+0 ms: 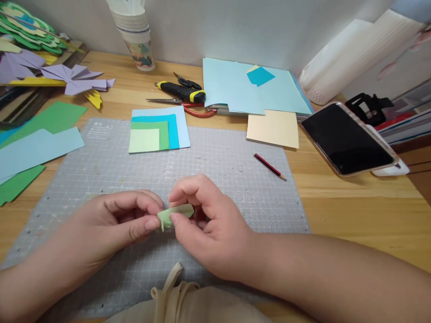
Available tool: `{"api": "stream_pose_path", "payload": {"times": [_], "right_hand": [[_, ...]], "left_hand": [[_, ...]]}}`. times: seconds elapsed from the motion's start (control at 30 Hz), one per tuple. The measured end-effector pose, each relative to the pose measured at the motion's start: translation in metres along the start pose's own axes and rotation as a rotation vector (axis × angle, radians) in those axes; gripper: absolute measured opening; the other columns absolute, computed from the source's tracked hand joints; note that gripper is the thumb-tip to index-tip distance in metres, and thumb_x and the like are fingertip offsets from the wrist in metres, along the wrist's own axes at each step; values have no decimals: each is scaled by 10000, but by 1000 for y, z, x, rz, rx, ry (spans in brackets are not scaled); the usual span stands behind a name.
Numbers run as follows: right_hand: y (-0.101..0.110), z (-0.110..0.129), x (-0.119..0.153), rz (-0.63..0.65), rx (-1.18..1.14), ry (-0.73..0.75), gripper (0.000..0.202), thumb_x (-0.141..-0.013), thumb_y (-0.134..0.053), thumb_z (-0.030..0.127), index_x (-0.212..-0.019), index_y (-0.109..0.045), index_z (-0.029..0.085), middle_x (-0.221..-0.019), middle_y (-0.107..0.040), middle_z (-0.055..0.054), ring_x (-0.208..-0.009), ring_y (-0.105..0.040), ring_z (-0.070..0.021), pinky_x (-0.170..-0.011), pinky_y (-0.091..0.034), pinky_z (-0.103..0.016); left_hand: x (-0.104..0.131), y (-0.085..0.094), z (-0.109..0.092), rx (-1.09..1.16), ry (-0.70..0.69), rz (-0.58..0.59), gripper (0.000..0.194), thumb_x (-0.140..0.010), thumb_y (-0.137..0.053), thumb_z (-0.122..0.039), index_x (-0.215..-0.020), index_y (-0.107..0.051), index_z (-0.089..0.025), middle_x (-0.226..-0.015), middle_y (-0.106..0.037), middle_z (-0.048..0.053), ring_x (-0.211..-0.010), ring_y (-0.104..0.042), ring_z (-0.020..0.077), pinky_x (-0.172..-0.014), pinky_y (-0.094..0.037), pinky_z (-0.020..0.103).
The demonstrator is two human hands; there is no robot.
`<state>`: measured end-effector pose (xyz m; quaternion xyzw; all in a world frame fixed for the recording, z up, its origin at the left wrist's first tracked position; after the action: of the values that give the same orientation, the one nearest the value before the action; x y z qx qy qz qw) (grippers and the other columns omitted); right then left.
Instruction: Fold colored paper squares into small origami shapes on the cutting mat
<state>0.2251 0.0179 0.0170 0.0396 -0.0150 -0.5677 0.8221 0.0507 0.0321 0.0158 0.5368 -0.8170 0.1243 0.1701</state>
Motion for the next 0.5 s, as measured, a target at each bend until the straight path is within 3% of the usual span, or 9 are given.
{"api": "stream_pose_path", "payload": {"times": [0.17,0.33,0.5], "right_hand": [[-1,2,-1,-5,-13,9,244,-838,-545,82,-964,-473,278,-840,-553,38,-655,-504,-87,-527,-399,-194],[0,-2,-5,83,-103,-228,43,-877,-565,222,-888,-524,216,-728,-559,28,-580,-452,-83,-512,-380,-206],[0,-2,-8,94,-122,-323,186,-888,-559,257,-724,-518,181,-640,-560,20,-571,-460,-81,-536,-389,-213]], "left_hand": [[-2,2,0,-43,59,-10,161,-740,-718,-344,-670,-685,-203,-678,-644,-21,-641,-529,113,-586,-433,208],[-2,1,-3,18,60,-15,172,-756,-719,-325,-651,-671,-198,-624,-621,-54,-580,-505,72,-556,-415,162],[-1,-4,-5,186,77,21,80,-718,-742,-198,-682,-671,-194,-615,-672,-73,-571,-578,49,-535,-432,121]]}}
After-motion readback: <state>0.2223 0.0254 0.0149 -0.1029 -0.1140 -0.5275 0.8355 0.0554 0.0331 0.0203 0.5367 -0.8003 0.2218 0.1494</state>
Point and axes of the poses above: each hand's wrist, its own x-axis away from the middle knuckle, its own y-axis out of the back of the hand, z = x × y, the point moved 2 cm from there along -x, towards the middle knuckle
